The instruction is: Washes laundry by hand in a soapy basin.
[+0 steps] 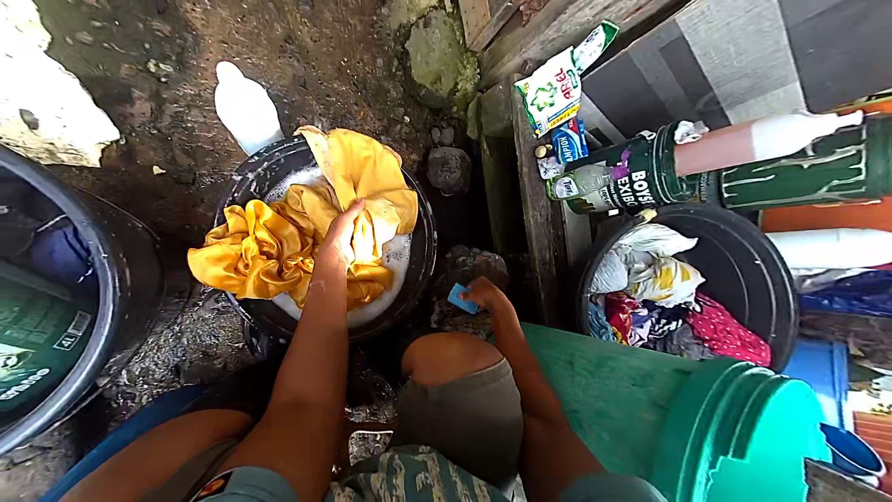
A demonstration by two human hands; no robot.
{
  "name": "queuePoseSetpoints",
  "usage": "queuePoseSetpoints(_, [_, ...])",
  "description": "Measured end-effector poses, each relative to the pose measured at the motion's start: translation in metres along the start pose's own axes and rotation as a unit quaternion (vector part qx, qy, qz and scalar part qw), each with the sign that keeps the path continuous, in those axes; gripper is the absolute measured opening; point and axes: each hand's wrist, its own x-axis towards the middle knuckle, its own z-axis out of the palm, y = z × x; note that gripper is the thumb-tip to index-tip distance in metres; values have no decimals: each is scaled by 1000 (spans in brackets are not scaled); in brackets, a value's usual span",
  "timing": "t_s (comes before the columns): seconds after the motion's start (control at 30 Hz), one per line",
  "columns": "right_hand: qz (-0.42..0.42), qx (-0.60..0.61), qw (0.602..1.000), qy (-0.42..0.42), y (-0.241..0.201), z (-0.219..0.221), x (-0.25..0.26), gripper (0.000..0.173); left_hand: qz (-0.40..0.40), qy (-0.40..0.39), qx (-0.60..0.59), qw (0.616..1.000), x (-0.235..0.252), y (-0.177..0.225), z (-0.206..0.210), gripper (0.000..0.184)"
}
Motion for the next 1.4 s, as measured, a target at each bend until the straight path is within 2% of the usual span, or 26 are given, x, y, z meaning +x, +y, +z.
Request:
queuePoseSetpoints(0.07, [26,-73,997,-8,9,5,-1,60,-5,-2,2,1000,-3,1,-1,53])
queuePoseSetpoints(0.2, [43,-128,989,65,-2,-6,-8,78,2,-3,41,999,-5,3,-5,56])
queuePoseSetpoints(0.23, [16,-104,991,85,-11,-15,-14,77,7,-9,51,999,-8,4,-6,59])
queuePoseSetpoints(0.3, [-108,-34,986,125,-31,-36,-25,60,18,-18,64,998,-15,11,-3,60])
queuePoseSetpoints(0.4, [-301,81,941,131,-87,-61,-49,45,44,-29,79,995,-28,29,3,55])
queuePoseSetpoints(0.5, [-412,168,892,82,-143,-67,-67,49,67,-31,119,990,-55,48,15,54])
queuePoseSetpoints(0.6, [-470,185,863,23,-183,-63,-84,65,81,-49,167,981,-78,59,21,59])
queuePoseSetpoints(0.7, [-435,187,880,-30,-213,-62,-103,78,126,-62,203,969,-95,68,13,64])
queuePoseSetpoints(0.77, [-406,179,895,-41,-215,-62,-119,80,144,-90,168,971,-97,68,11,54])
queuePoseSetpoints(0.83, [-410,173,894,-61,-206,-60,-127,75,145,-106,100,979,-101,63,7,44])
queuePoseSetpoints(0.93, [-453,185,871,-39,-202,-62,-131,51,156,-103,18,982,-104,68,6,38])
queuePoseSetpoints(1.03, [-449,219,866,-1,-190,-58,-130,34,156,-80,62,982,-95,60,6,39])
queuePoseSetpoints(1.1, [-439,229,868,40,-191,-58,-127,30,160,-83,124,976,-87,59,-1,48])
queuePoseSetpoints(1.17, [-423,240,871,74,-198,-62,-120,29,196,-104,159,962,-85,59,-7,47])
queuePoseSetpoints(1.23, [-404,250,874,97,-203,-65,-118,28,215,-88,189,954,-90,55,-8,50])
queuePoseSetpoints(1.4, [-386,294,865,131,-211,-57,-134,35,233,-27,110,966,-83,51,9,47])
